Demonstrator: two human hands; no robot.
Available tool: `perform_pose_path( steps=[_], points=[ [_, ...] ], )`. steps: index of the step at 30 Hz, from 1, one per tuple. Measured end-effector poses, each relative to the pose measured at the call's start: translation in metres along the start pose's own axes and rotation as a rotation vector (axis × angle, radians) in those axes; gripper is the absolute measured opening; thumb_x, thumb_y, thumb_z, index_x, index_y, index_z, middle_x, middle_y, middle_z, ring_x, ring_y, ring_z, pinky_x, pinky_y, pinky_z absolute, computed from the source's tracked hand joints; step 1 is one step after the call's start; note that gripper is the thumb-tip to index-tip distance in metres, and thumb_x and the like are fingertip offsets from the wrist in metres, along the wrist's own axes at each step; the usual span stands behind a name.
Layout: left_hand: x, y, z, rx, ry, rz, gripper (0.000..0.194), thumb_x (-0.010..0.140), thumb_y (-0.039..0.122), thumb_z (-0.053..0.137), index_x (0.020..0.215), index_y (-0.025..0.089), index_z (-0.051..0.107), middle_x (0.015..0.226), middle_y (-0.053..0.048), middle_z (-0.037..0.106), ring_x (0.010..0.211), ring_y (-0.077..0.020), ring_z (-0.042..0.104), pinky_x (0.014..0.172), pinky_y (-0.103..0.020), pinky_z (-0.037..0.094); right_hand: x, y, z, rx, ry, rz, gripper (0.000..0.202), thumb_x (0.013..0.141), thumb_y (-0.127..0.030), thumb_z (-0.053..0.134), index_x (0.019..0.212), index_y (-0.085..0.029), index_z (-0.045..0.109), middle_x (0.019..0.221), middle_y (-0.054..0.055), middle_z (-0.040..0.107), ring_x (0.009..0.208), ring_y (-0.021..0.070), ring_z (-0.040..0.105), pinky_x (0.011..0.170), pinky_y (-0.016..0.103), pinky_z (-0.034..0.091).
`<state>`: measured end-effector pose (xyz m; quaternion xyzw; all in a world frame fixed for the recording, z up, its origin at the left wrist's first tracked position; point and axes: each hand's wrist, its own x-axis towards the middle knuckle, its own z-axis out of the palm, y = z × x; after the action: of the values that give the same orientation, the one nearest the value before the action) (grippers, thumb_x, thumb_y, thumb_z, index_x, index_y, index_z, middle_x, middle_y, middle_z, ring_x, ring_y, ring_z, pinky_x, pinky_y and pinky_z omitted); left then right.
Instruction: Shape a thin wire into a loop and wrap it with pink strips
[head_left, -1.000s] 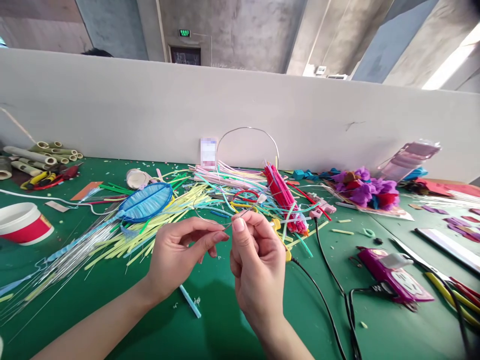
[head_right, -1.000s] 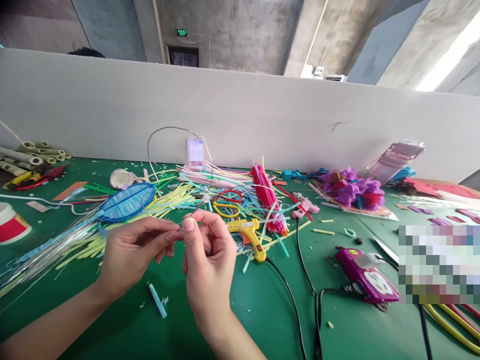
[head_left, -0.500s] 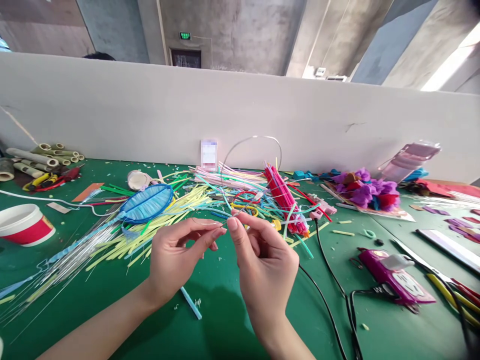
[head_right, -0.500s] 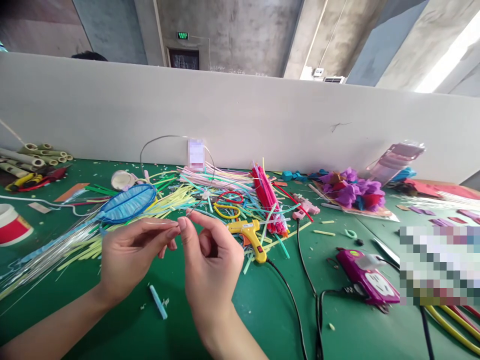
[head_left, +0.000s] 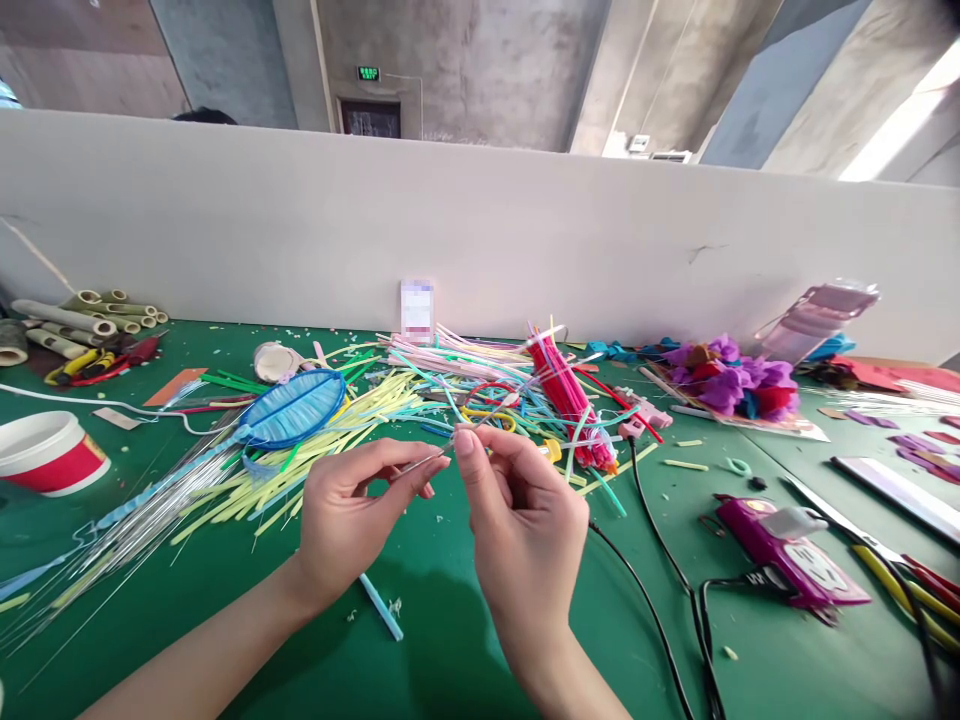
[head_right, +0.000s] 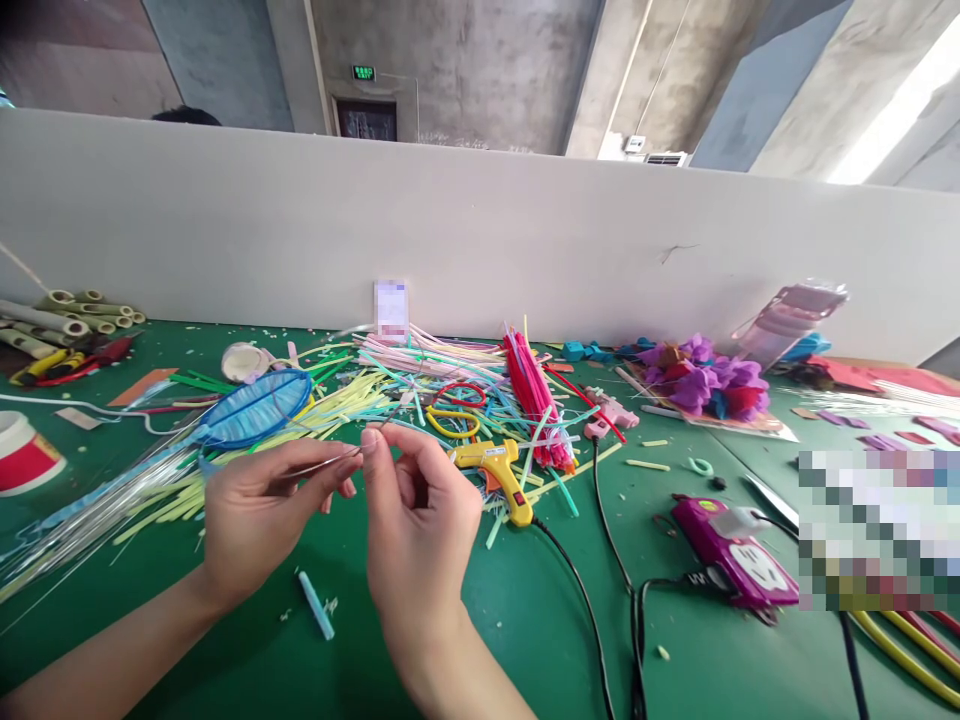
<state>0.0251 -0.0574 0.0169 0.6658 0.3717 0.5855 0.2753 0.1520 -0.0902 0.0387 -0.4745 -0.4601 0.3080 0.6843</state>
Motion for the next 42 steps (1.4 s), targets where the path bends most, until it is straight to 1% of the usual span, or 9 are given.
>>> perform_pose_path(
  steps=[5,14,16,18,20,23,27,30,42],
  points=[
    [0.017,-0.003,-0.007,-0.116,-0.073,-0.245,0.016,0.086,0.036,0.072,0.088,0.02,0.074,0.065,0.002,0.068,0.045,-0.0075,0.053,0.041,-0.018,0.043,0.007,0.002,-0.005,0.101,-0.199,0.287,0.057,0.083,-0.044,0.071,0.133,-0.021,0.062,0.057,-0.01,0.033,0.043,0.0058,0.027,0.037,0.02,0.021],
    [0.021,-0.003,-0.013,-0.221,-0.122,-0.354,0.019,0.085,0.037,0.072,0.086,0.018,0.072,0.074,-0.003,0.072,0.051,-0.0089,0.056,0.039,-0.017,0.04,0.0,-0.019,-0.037,-0.054,-0.188,0.22,0.04,0.082,-0.048,0.071,0.11,-0.019,0.074,0.051,-0.008,0.032,0.042,0.0063,0.027,0.036,0.021,0.018],
    [0.022,-0.002,-0.015,-0.242,-0.14,-0.357,0.019,0.085,0.036,0.073,0.085,0.018,0.072,0.076,-0.004,0.073,0.053,-0.0091,0.057,0.039,-0.016,0.041,0.0,-0.025,-0.059,-0.129,-0.006,0.096,0.035,0.077,-0.045,0.077,0.099,-0.018,0.077,0.05,-0.007,0.036,0.043,0.0063,0.029,0.036,0.021,0.017],
    [0.024,0.0,-0.017,-0.295,-0.182,-0.372,0.018,0.084,0.035,0.074,0.085,0.017,0.072,0.076,-0.004,0.073,0.052,-0.009,0.058,0.037,-0.015,0.041,0.009,-0.021,-0.08,-0.075,0.346,-0.019,0.025,0.08,-0.043,0.076,0.092,-0.021,0.075,0.054,-0.006,0.042,0.048,0.0066,0.035,0.039,0.019,0.024],
    [0.025,0.005,-0.019,-0.385,-0.254,-0.406,0.015,0.084,0.033,0.074,0.085,0.018,0.072,0.073,-0.003,0.072,0.049,-0.0084,0.057,0.035,-0.014,0.039,0.023,-0.009,-0.094,0.132,0.387,0.012,0.02,0.077,-0.039,0.079,0.087,-0.023,0.073,0.063,-0.005,0.051,0.055,0.0067,0.045,0.047,0.017,0.038],
    [0.025,0.016,-0.023,-0.549,-0.375,-0.475,0.013,0.083,0.031,0.074,0.08,0.019,0.07,0.066,-0.001,0.069,0.046,-0.0075,0.056,0.031,-0.012,0.036,0.037,0.009,-0.093,0.151,0.184,0.11,0.025,0.075,-0.039,0.081,0.093,-0.023,0.076,0.083,0.001,0.069,0.07,0.0102,0.059,0.06,0.02,0.049],
    [0.02,0.028,-0.023,-0.629,-0.449,-0.54,0.012,0.083,0.03,0.075,0.079,0.019,0.07,0.064,-0.001,0.069,0.044,-0.0072,0.056,0.03,-0.01,0.036,0.034,0.012,-0.062,0.134,-0.211,0.084,0.021,0.072,-0.032,0.083,0.091,-0.025,0.08,0.085,0.004,0.075,0.074,0.0165,0.067,0.064,0.027,0.055],
    [0.015,0.03,-0.02,-0.613,-0.466,-0.565,0.011,0.083,0.03,0.075,0.081,0.019,0.071,0.065,-0.002,0.069,0.045,-0.0077,0.057,0.031,-0.01,0.037,0.031,0.003,-0.043,0.261,-0.372,0.027,0.011,0.07,-0.027,0.085,0.079,-0.027,0.08,0.081,0.003,0.076,0.076,0.0182,0.07,0.068,0.031,0.059],
    [0.009,0.021,-0.005,-0.535,-0.365,-0.551,0.017,0.081,0.034,0.076,0.081,0.017,0.071,0.066,-0.002,0.07,0.046,-0.0085,0.057,0.031,-0.012,0.04,0.032,0.016,-0.034,0.294,-0.307,0.052,0.01,0.073,-0.029,0.082,0.074,-0.022,0.076,0.072,0.001,0.073,0.053,0.0091,0.057,0.047,0.021,0.046]
  ],
)
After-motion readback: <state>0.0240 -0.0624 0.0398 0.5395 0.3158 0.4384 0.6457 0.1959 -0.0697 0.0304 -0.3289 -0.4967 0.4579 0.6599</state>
